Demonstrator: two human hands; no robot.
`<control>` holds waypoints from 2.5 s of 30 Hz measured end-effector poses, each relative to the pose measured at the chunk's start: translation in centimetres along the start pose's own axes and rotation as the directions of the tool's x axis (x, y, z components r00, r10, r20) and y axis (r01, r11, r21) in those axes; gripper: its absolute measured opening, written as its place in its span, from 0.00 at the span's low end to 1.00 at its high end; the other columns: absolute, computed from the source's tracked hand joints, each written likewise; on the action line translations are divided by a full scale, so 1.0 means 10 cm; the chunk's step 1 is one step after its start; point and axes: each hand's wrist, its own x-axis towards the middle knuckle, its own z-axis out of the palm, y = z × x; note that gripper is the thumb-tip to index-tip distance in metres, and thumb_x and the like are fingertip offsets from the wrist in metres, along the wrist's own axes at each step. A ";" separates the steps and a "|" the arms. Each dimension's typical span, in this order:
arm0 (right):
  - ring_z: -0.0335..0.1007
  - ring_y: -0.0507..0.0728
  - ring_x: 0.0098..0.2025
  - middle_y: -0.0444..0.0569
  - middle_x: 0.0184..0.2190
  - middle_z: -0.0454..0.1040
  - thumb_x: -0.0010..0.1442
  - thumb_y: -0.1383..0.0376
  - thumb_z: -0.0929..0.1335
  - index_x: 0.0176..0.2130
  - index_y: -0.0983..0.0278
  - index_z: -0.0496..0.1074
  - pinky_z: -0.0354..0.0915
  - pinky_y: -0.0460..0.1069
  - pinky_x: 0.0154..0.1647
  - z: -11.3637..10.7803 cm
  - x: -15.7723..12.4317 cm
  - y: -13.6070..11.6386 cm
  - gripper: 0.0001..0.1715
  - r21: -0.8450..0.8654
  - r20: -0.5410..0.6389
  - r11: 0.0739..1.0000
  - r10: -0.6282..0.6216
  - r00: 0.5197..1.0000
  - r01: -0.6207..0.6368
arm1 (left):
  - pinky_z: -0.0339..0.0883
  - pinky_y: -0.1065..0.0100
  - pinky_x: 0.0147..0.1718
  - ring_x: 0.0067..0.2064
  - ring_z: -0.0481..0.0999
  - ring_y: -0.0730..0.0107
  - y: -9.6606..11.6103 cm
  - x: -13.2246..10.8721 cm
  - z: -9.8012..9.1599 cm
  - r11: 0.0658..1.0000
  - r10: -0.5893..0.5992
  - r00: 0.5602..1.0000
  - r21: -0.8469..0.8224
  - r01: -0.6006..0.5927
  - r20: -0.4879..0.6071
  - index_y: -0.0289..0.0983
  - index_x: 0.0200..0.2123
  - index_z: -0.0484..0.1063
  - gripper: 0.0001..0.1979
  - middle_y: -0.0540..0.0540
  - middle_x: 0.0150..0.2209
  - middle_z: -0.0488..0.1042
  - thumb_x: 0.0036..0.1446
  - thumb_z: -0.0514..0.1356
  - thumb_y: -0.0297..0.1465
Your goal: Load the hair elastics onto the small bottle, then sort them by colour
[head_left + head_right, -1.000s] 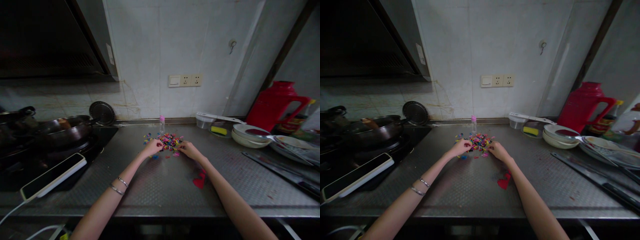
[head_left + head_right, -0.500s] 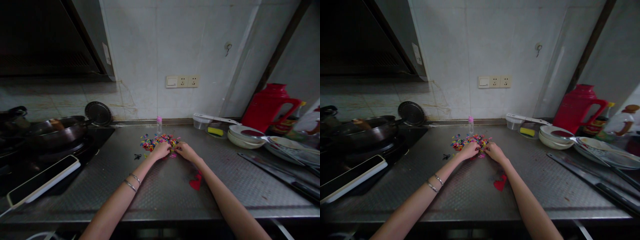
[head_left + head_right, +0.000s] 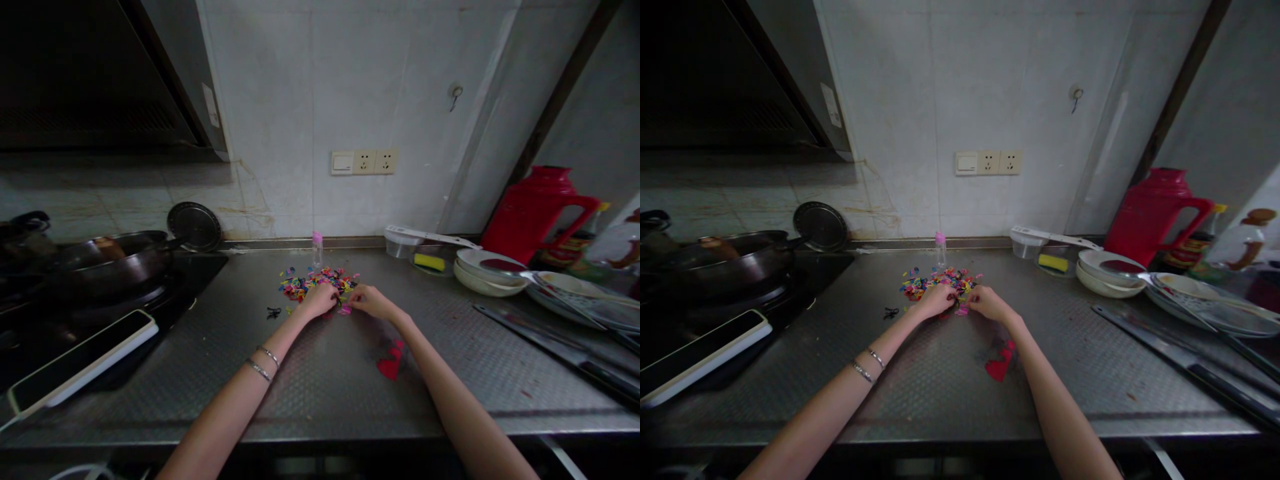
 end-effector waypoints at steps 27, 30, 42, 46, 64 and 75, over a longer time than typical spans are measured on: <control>0.69 0.53 0.32 0.49 0.31 0.76 0.50 0.68 0.63 0.29 0.65 0.75 0.62 0.44 0.35 -0.01 -0.03 -0.02 0.11 -0.063 -0.055 0.994 0.087 0.995 -0.090 | 0.61 0.72 0.30 0.30 0.72 0.68 -1.33 -0.90 -0.58 0.896 -0.239 0.968 -0.368 0.249 0.075 0.31 0.29 0.76 0.12 0.44 0.27 0.76 0.43 0.57 0.31; 0.69 0.53 0.32 0.49 0.31 0.76 0.50 0.68 0.63 0.30 0.65 0.75 0.62 0.44 0.34 -0.02 -0.03 -0.02 0.11 -0.093 -0.057 0.991 0.089 0.994 -0.094 | 0.60 0.73 0.28 0.28 0.71 0.70 -1.31 -0.95 -0.56 0.874 -0.233 0.961 -0.402 0.274 0.149 0.30 0.29 0.76 0.12 0.45 0.26 0.75 0.42 0.57 0.32; 0.69 0.53 0.35 0.50 0.35 0.75 0.52 0.68 0.63 0.36 0.65 0.75 0.62 0.45 0.38 -0.03 -0.06 -0.06 0.13 -0.108 -0.123 0.986 0.112 0.986 -0.125 | 0.59 0.73 0.26 0.25 0.68 0.72 -1.36 -1.00 -0.53 0.846 -0.200 0.954 -0.452 0.284 0.224 0.31 0.29 0.75 0.13 0.48 0.22 0.73 0.41 0.56 0.32; 0.68 0.54 0.37 0.51 0.36 0.74 0.54 0.67 0.63 0.38 0.65 0.74 0.61 0.45 0.39 -0.01 -0.06 -0.04 0.14 -0.152 -0.120 0.980 0.114 0.986 -0.132 | 0.60 0.73 0.27 0.26 0.69 0.71 -1.34 -1.02 -0.56 0.827 -0.242 0.950 -0.471 0.308 0.197 0.32 0.30 0.75 0.13 0.47 0.23 0.73 0.41 0.56 0.32; 0.62 0.55 0.44 0.50 0.38 0.69 0.57 0.62 0.63 0.36 0.61 0.73 0.59 0.47 0.43 0.09 0.00 -0.17 0.11 -0.290 -0.095 0.941 0.156 0.983 -0.177 | 0.59 0.73 0.25 0.25 0.69 0.72 -1.47 -0.99 -0.43 0.840 -0.267 0.954 -0.453 0.300 0.137 0.31 0.32 0.73 0.16 0.47 0.23 0.72 0.45 0.56 0.36; 0.62 0.55 0.44 0.51 0.38 0.69 0.57 0.64 0.62 0.34 0.63 0.72 0.58 0.46 0.43 0.07 0.00 -0.20 0.10 -0.302 -0.117 0.936 0.152 0.981 -0.181 | 0.58 0.74 0.26 0.25 0.68 0.72 -1.35 -0.95 -0.42 0.864 -0.283 0.959 -0.425 0.269 0.032 0.32 0.32 0.75 0.14 0.48 0.23 0.72 0.46 0.55 0.35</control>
